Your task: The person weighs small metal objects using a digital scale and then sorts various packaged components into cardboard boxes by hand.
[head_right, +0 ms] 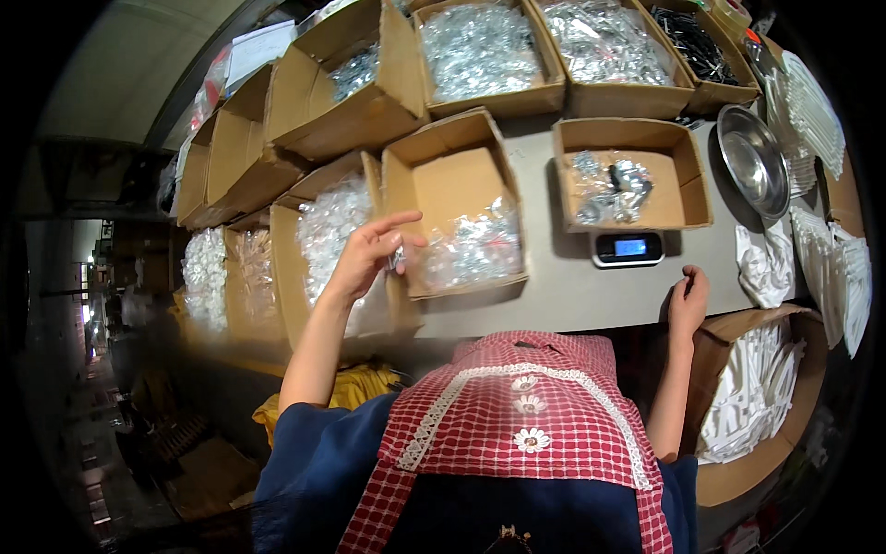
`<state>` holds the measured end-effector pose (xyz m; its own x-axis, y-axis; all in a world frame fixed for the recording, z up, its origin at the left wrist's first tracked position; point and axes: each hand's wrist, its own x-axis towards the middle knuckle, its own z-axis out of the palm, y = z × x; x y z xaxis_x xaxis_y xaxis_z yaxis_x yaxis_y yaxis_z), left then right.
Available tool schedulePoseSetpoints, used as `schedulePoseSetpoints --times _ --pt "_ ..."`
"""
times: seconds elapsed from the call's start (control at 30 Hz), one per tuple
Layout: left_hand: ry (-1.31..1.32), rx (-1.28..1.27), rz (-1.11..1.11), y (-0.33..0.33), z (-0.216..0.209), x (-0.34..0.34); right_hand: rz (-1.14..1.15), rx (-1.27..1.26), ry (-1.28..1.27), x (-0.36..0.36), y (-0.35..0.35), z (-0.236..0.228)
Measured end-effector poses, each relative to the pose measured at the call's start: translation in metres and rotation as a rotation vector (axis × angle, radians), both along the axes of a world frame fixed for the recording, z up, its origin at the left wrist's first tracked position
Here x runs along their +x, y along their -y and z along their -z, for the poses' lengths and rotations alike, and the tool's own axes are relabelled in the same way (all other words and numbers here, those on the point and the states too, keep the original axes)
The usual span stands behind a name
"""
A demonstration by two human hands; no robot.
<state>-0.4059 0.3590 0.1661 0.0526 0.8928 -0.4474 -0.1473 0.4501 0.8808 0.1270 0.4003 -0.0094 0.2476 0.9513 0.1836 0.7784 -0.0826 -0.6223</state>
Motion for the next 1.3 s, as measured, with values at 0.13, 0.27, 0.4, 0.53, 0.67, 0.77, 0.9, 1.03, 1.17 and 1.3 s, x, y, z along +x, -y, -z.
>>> schedulePoseSetpoints --times 0.13,0.27,0.4,0.53,0.67,0.77,0.9,1.03,1.17,1.3 --pt "-0.212 0.051 -0.175 0.018 0.014 -0.078 0.14 0.167 0.16 -0.037 0.026 0.02" --pt "-0.892 -0.005 -0.013 0.027 0.066 -0.146 0.235 0.266 0.389 -0.072 0.036 0.031" --pt "-1.166 -0.138 0.295 0.025 0.07 -0.124 0.255 0.274 0.451 -0.097 0.039 0.029" --pt "-0.65 0.029 0.184 0.031 0.087 -0.148 0.231 0.325 0.466 -0.096 0.042 0.048" --pt "-0.064 -0.082 -0.069 0.055 0.046 -0.159 0.246 0.341 0.492 -0.091 0.039 0.056" --pt "0.486 -0.09 -0.394 0.079 0.012 -0.175 0.227 0.331 0.483 -0.073 0.038 0.067" --pt "0.824 0.068 -0.647 0.117 0.017 -0.253 0.248 0.299 0.489 -0.068 0.039 0.072" --pt "0.398 0.304 -0.548 0.169 0.032 -0.352 0.239 0.262 0.512 -0.07 0.035 0.074" --pt "-1.139 0.008 -0.696 0.184 0.004 -0.32 0.232 0.283 0.531 -0.051 0.035 0.079" --pt "-1.502 -0.323 -0.401 0.208 0.026 -0.318 0.216 0.275 0.515 -0.055 0.029 0.079"
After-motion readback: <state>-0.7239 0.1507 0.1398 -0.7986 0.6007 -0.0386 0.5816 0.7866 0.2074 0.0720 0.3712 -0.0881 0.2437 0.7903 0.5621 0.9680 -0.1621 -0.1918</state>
